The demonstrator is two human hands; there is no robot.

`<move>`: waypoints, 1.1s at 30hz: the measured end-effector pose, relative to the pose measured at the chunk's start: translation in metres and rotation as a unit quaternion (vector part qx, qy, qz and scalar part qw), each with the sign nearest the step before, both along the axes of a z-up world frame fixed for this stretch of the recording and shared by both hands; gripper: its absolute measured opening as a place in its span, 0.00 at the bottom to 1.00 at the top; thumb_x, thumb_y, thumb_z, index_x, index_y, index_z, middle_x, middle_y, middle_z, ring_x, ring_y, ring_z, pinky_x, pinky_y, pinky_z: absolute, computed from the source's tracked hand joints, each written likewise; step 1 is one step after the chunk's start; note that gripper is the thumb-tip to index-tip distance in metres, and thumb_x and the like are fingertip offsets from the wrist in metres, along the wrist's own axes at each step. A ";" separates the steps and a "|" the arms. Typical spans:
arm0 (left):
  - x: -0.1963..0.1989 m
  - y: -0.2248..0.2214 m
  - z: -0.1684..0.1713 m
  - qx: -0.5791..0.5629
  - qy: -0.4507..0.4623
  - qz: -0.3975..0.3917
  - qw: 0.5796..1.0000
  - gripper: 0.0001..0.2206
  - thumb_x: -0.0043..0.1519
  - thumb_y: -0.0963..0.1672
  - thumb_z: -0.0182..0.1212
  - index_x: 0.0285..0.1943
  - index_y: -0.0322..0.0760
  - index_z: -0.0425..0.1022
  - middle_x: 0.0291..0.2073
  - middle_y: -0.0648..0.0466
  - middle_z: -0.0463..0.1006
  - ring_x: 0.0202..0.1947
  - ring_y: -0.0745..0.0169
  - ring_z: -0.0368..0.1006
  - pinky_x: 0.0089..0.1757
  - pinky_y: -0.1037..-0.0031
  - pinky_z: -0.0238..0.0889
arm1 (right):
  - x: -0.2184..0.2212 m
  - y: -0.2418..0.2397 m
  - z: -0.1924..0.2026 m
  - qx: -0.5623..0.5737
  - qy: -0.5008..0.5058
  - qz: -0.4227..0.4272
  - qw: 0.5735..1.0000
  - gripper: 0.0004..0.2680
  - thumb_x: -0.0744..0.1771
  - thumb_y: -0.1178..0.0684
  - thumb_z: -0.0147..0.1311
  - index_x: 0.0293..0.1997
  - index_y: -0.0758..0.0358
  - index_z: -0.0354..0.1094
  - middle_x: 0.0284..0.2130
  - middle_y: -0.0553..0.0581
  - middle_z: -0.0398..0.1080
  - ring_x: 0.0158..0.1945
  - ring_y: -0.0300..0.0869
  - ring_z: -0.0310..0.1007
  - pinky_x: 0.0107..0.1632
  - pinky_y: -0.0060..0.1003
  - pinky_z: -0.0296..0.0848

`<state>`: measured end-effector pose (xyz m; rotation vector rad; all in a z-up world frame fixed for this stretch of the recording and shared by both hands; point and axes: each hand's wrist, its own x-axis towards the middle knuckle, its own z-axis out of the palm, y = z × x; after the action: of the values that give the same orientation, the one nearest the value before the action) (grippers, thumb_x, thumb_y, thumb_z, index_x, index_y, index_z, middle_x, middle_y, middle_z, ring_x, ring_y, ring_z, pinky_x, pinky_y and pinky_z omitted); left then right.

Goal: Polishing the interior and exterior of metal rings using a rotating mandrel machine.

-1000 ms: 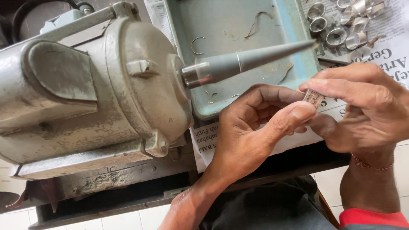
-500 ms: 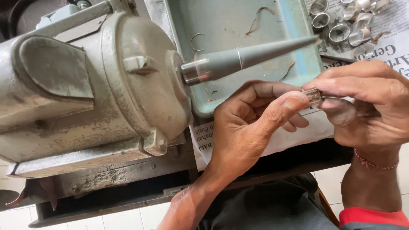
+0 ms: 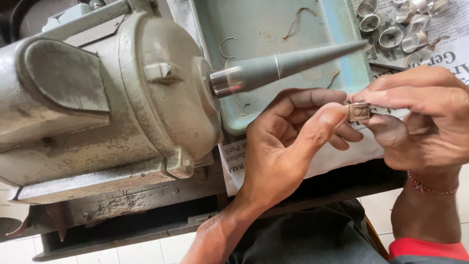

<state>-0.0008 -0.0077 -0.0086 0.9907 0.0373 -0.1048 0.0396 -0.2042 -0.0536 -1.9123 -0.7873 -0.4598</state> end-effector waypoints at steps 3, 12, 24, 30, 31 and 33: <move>-0.001 0.001 0.002 -0.017 0.007 -0.016 1.000 0.14 0.68 0.41 0.59 0.57 0.23 0.72 0.41 0.40 0.80 0.40 0.53 0.79 0.43 0.71 0.76 | -0.002 0.000 0.000 0.002 0.014 -0.004 1.000 0.05 0.71 0.63 0.56 0.48 0.74 0.63 0.47 0.76 0.68 0.47 0.58 0.81 0.54 0.46 0.81; 0.003 -0.005 -0.008 -0.024 0.011 0.018 1.000 0.11 0.68 0.44 0.59 0.51 0.28 0.72 0.33 0.44 0.79 0.32 0.53 0.79 0.36 0.73 0.74 | 0.002 0.004 0.007 -0.020 0.045 -0.002 0.999 0.10 0.66 0.55 0.55 0.37 0.78 0.69 0.42 0.78 0.71 0.43 0.58 0.79 0.47 0.44 0.77; 0.001 0.002 0.001 -0.010 0.022 -0.023 0.999 0.13 0.66 0.40 0.61 0.58 0.25 0.72 0.45 0.42 0.81 0.38 0.56 0.78 0.43 0.72 0.75 | 0.003 -0.002 -0.004 -0.020 -0.001 0.006 1.000 0.10 0.65 0.55 0.65 0.44 0.69 0.68 0.47 0.72 0.70 0.49 0.56 0.80 0.53 0.44 0.77; 0.004 0.006 0.011 -0.015 0.026 -0.070 0.997 0.16 0.68 0.42 0.56 0.61 0.22 0.70 0.49 0.38 0.81 0.40 0.48 0.80 0.45 0.70 0.76 | -0.006 0.000 0.005 0.025 0.044 -0.019 0.999 0.09 0.73 0.56 0.42 0.45 0.75 0.61 0.48 0.76 0.68 0.47 0.57 0.80 0.53 0.43 0.79; 0.003 0.005 0.010 -0.014 0.026 -0.070 0.997 0.16 0.68 0.42 0.56 0.61 0.22 0.70 0.49 0.38 0.81 0.40 0.48 0.80 0.45 0.70 0.76 | -0.006 0.000 0.006 0.026 0.044 -0.020 0.999 0.09 0.73 0.56 0.42 0.45 0.75 0.61 0.48 0.76 0.68 0.47 0.57 0.80 0.53 0.43 0.79; 0.003 0.004 0.008 -0.028 0.020 -0.073 0.997 0.16 0.69 0.42 0.54 0.61 0.22 0.70 0.49 0.36 0.80 0.41 0.44 0.80 0.45 0.67 0.77 | -0.007 0.002 0.008 0.012 0.041 -0.050 0.998 0.12 0.76 0.55 0.39 0.51 0.81 0.60 0.48 0.79 0.67 0.46 0.57 0.81 0.53 0.43 0.77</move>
<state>0.0021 -0.0037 -0.0007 0.9356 -0.0017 -0.2587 0.0327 -0.2026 -0.0460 -1.9420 -0.6316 -0.4479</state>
